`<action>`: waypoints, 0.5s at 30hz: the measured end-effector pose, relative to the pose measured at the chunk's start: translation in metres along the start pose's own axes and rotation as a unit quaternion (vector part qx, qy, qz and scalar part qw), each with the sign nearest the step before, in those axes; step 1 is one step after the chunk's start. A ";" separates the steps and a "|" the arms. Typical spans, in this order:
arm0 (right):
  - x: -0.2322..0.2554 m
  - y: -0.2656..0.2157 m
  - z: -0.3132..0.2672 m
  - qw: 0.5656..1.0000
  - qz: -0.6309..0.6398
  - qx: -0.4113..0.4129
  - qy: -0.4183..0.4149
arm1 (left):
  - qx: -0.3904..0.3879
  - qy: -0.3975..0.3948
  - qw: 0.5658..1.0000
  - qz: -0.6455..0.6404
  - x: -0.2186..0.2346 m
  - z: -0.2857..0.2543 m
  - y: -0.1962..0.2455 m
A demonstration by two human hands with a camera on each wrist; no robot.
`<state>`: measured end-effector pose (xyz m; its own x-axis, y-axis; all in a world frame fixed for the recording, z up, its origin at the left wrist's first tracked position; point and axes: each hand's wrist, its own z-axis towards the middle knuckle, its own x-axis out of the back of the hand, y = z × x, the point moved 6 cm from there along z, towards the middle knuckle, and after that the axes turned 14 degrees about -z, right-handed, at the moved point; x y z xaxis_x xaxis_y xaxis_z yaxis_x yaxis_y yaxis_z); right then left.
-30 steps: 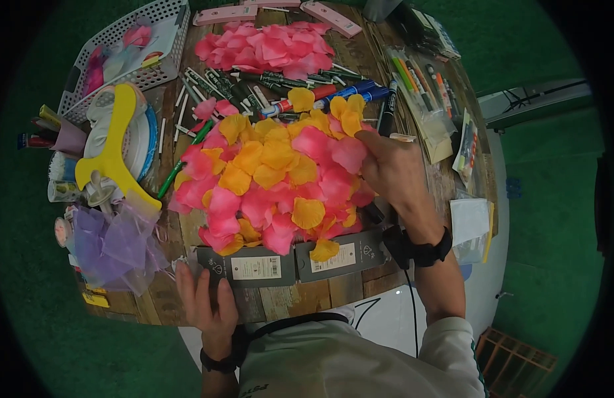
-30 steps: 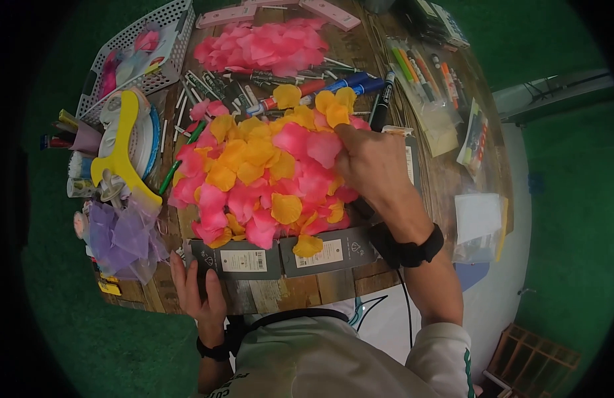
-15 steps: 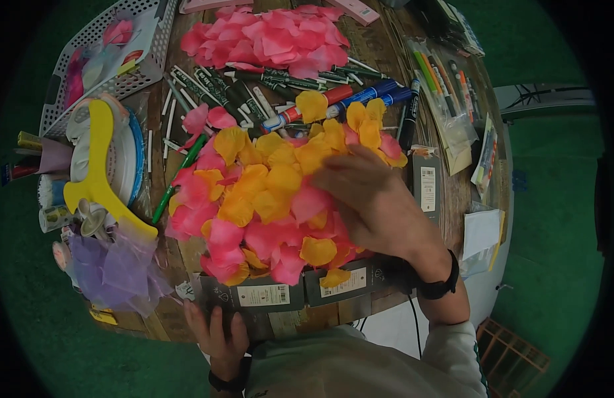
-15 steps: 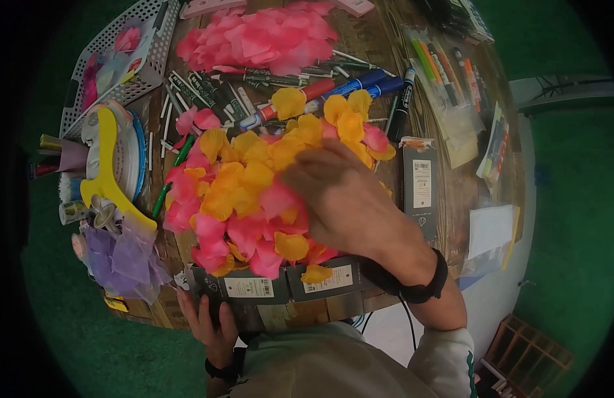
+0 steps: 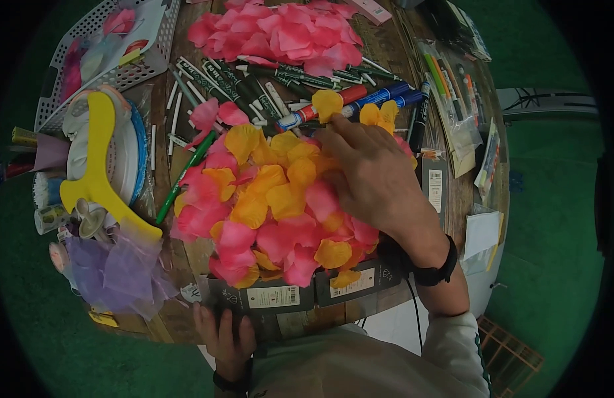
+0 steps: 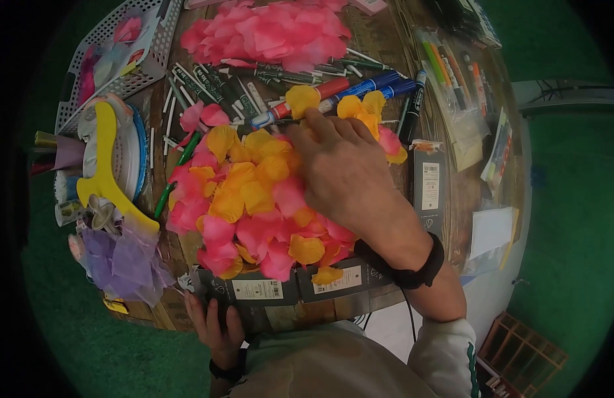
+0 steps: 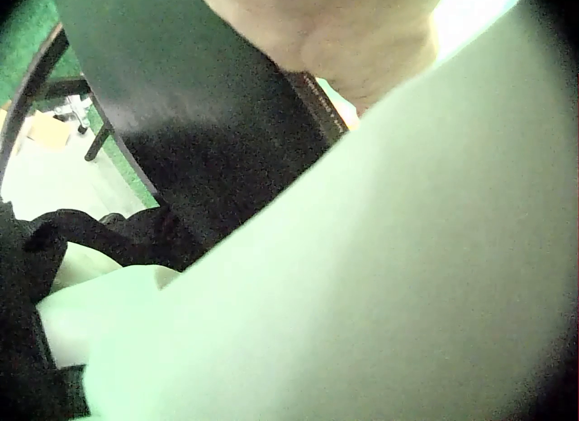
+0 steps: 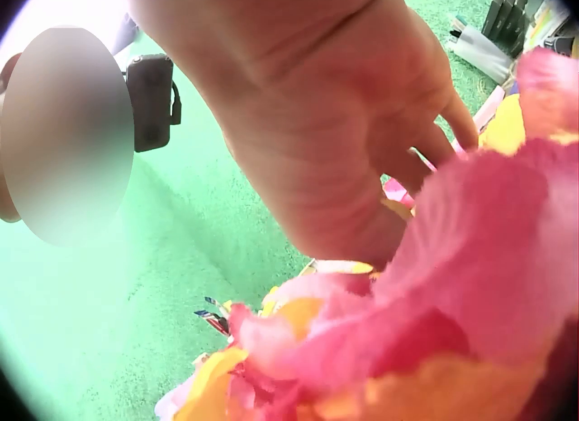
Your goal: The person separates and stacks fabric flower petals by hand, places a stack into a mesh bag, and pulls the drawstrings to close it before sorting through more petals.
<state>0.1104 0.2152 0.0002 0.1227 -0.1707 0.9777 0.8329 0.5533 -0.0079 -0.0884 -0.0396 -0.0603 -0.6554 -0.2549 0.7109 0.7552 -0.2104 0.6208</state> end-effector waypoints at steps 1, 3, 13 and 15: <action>-0.002 -0.001 -0.002 1.000 0.001 0.001 0.001 | 0.000 0.001 1.000 0.001 0.000 0.000 0.000; -0.007 0.005 -0.008 0.999 0.031 -0.024 -0.019 | 0.005 -0.003 1.000 0.000 0.000 0.001 -0.001; 0.031 0.025 -0.028 0.984 0.109 -0.120 0.071 | -0.001 0.013 1.000 -0.022 0.001 0.003 -0.001; 0.032 0.030 -0.032 0.970 0.149 -0.168 0.098 | 0.001 0.016 1.000 -0.025 0.001 0.004 0.000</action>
<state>0.1569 0.2005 0.0251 0.4571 -0.2146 0.8631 0.8698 0.3106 -0.3834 -0.0895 -0.0361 -0.0581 -0.6923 -0.2738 0.6676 0.7209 -0.2226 0.6563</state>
